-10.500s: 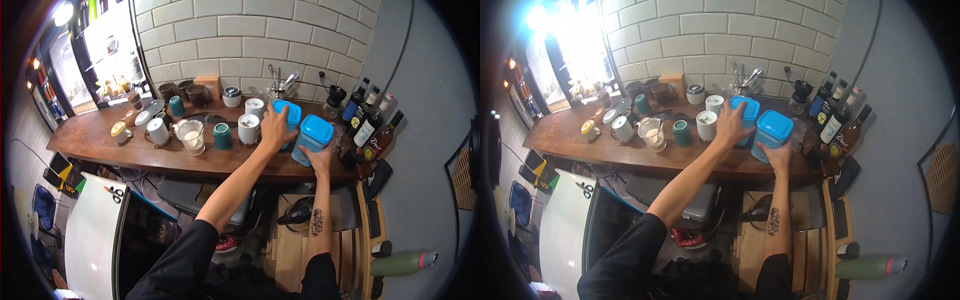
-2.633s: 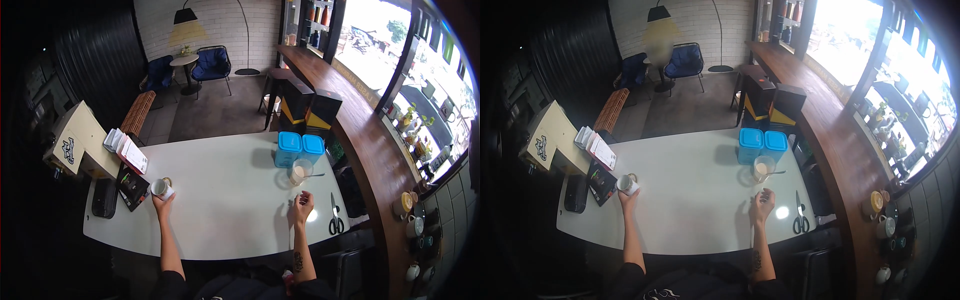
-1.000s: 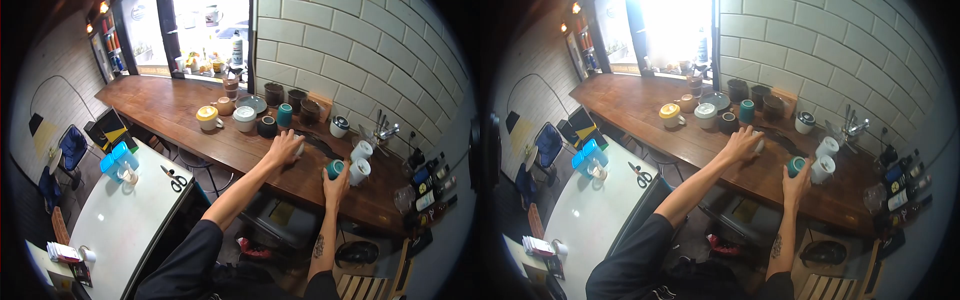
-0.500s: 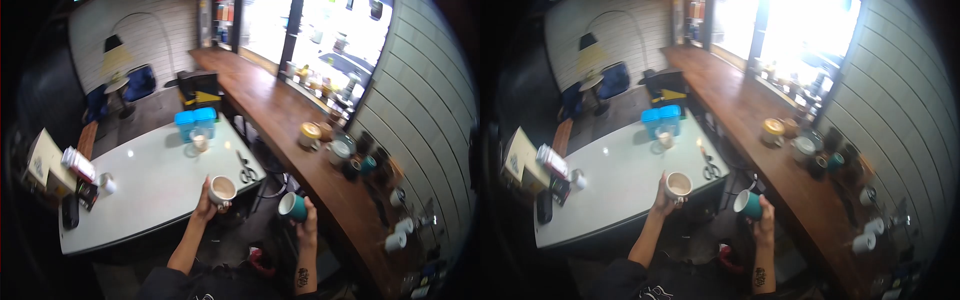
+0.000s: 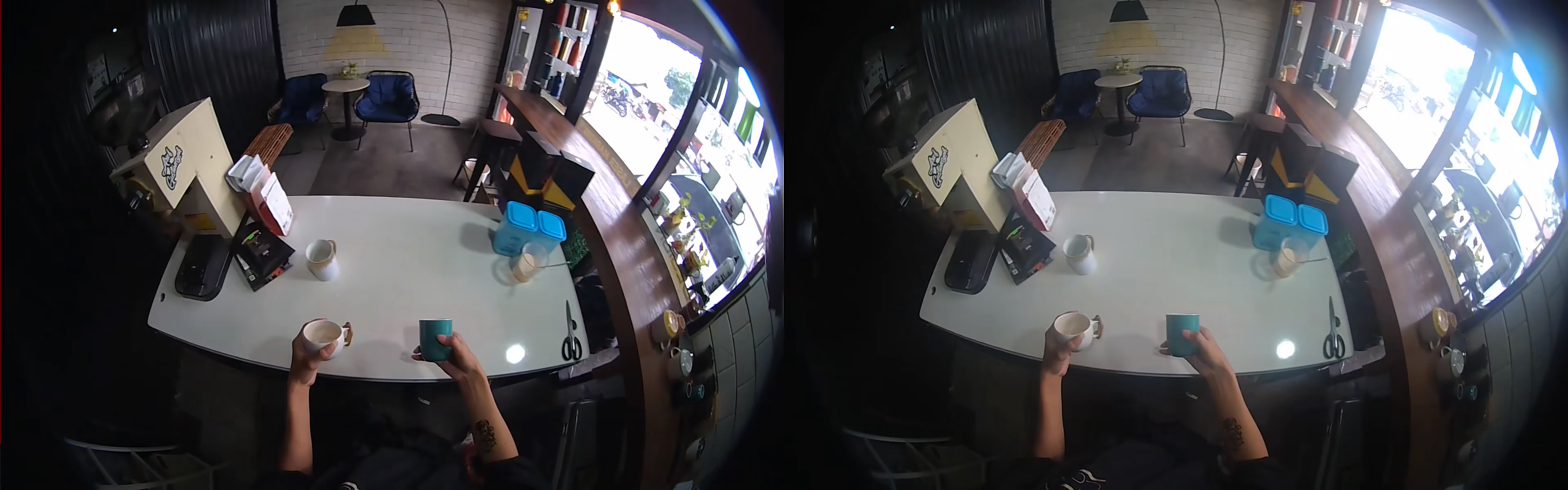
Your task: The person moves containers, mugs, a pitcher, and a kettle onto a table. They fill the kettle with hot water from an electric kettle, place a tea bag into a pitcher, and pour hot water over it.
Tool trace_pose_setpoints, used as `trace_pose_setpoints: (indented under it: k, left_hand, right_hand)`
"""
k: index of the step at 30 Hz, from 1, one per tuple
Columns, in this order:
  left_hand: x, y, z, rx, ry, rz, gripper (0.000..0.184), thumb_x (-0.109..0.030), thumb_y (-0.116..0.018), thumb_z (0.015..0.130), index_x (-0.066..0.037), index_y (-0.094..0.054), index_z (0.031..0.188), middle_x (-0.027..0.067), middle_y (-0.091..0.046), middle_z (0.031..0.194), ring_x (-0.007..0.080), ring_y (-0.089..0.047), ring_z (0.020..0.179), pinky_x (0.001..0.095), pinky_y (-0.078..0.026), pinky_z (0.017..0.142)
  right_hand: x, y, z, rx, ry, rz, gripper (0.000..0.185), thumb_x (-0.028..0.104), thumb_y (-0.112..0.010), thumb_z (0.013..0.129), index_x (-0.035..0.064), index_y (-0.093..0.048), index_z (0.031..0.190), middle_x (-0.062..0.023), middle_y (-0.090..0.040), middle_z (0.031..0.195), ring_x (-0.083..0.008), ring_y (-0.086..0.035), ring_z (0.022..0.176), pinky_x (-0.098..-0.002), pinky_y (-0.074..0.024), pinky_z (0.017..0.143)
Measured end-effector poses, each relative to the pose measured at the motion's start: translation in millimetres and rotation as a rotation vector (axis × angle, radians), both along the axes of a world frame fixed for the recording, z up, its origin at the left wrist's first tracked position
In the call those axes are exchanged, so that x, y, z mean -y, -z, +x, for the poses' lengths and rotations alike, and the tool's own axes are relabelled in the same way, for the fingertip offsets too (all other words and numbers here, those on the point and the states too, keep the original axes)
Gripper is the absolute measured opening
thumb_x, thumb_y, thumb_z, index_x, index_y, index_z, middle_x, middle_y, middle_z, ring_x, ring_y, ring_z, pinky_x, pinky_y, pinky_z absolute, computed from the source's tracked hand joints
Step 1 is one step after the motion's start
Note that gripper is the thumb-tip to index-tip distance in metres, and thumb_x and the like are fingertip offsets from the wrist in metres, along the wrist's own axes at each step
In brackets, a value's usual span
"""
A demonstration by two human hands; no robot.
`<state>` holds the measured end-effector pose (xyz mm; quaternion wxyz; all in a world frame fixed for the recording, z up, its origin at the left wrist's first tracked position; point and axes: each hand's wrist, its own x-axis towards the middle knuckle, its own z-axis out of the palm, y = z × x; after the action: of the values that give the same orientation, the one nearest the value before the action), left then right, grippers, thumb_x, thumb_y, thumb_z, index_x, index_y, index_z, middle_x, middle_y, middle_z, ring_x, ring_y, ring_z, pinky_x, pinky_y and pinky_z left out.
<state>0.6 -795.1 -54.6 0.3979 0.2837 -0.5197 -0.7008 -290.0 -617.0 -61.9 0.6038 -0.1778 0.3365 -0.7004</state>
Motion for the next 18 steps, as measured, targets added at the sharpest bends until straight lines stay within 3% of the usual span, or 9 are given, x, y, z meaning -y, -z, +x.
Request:
trace_pose_setpoints:
  k: [3, 5, 6, 7, 9, 11, 13, 18]
  left_hand:
    - [42.5, 4.8, 22.0, 0.103, -0.219, -0.172, 0.070, -0.022, -0.090, 0.069, 0.000, -0.054, 0.125, 0.0090, -0.062, 0.111, 0.0189, -0.062, 0.104, 0.0347, -0.051, 0.093]
    - [73.1, 18.2, 35.8, 0.167, -0.283, -0.278, 0.069, -0.025, -0.090, 0.070, 0.000, -0.053, 0.122, 0.0100, -0.061, 0.112, 0.0199, -0.062, 0.104, 0.0353, -0.051, 0.093]
    - [86.0, 27.4, 42.4, 0.192, -0.331, -0.329, 0.070, -0.025, -0.090, 0.069, 0.000, -0.053, 0.123, 0.0105, -0.061, 0.113, 0.0202, -0.061, 0.105, 0.0355, -0.051, 0.092]
    - [99.2, 34.7, 45.8, 0.211, -0.379, -0.381, 0.071, -0.025, -0.091, 0.069, 0.000, -0.052, 0.124, 0.0109, -0.060, 0.114, 0.0204, -0.061, 0.105, 0.0357, -0.051, 0.092]
    - [117.2, 40.7, 48.6, 0.219, -0.392, -0.399, 0.073, -0.025, -0.091, 0.068, 0.000, -0.051, 0.124, 0.0118, -0.060, 0.115, 0.0222, -0.061, 0.105, 0.0368, -0.051, 0.092]
    - [127.8, 36.3, 50.6, 0.361, -0.455, -0.497, 0.074, -0.025, -0.092, 0.067, -0.001, -0.051, 0.124, 0.0123, -0.060, 0.114, 0.0237, -0.061, 0.105, 0.0378, -0.051, 0.092]
    - [137.6, 39.2, 51.1, 0.370, -0.459, -0.486, 0.075, -0.025, -0.092, 0.066, -0.002, -0.050, 0.124, 0.0134, -0.060, 0.115, 0.0258, -0.061, 0.106, 0.0394, -0.051, 0.093]
    - [160.2, 56.1, 49.0, 0.398, -0.497, -0.512, 0.080, -0.027, -0.093, 0.065, -0.003, -0.047, 0.126, 0.0152, -0.061, 0.116, 0.0270, -0.061, 0.107, 0.0410, -0.050, 0.093]
  right_hand:
    - [63.5, 1.6, 23.6, -0.204, 0.029, 0.126, 0.053, 0.016, -0.073, 0.085, -0.0090, -0.048, 0.124, -0.0190, -0.063, 0.108, -0.0319, -0.065, 0.107, -0.0411, -0.0556, 0.087]
    - [98.4, 11.2, 36.2, -0.697, 0.154, 0.133, 0.056, 0.016, -0.080, 0.079, -0.0053, -0.052, 0.122, -0.0158, -0.064, 0.110, -0.0269, -0.065, 0.107, -0.0389, -0.0549, 0.088]
    - [112.9, 15.7, 41.2, -0.749, 0.183, 0.110, 0.061, 0.014, -0.086, 0.072, -0.0019, -0.055, 0.121, -0.0116, -0.065, 0.105, -0.0190, -0.063, 0.101, -0.0345, -0.0533, 0.089]
    - [127.4, 20.4, 44.8, -0.751, 0.185, 0.108, 0.061, 0.014, -0.086, 0.072, -0.0019, -0.055, 0.121, -0.0116, -0.065, 0.105, -0.0190, -0.063, 0.101, -0.0345, -0.0533, 0.089]
    - [149.9, 30.2, 51.6, -1.002, 0.249, 0.052, 0.063, 0.018, -0.088, 0.071, -0.0016, -0.055, 0.121, -0.0110, -0.065, 0.107, -0.0193, -0.064, 0.102, -0.0345, -0.0532, 0.090]
    - [170.3, 38.3, 52.0, -1.026, 0.262, 0.055, 0.065, 0.020, -0.089, 0.070, -0.0014, -0.054, 0.120, -0.0112, -0.064, 0.108, -0.0199, -0.064, 0.103, -0.0356, -0.0530, 0.092]
    - [191.2, 34.8, 53.8, -1.057, 0.321, 0.047, 0.066, 0.019, -0.087, 0.070, -0.0003, -0.052, 0.123, -0.0141, -0.065, 0.110, -0.0253, -0.065, 0.106, -0.0398, -0.0528, 0.094]
    - [226.3, 30.7, 50.1, -1.099, 0.351, 0.121, 0.072, 0.023, -0.088, 0.068, 0.0009, -0.051, 0.125, -0.0164, -0.066, 0.113, -0.0278, -0.065, 0.108, -0.0442, -0.0546, 0.094]
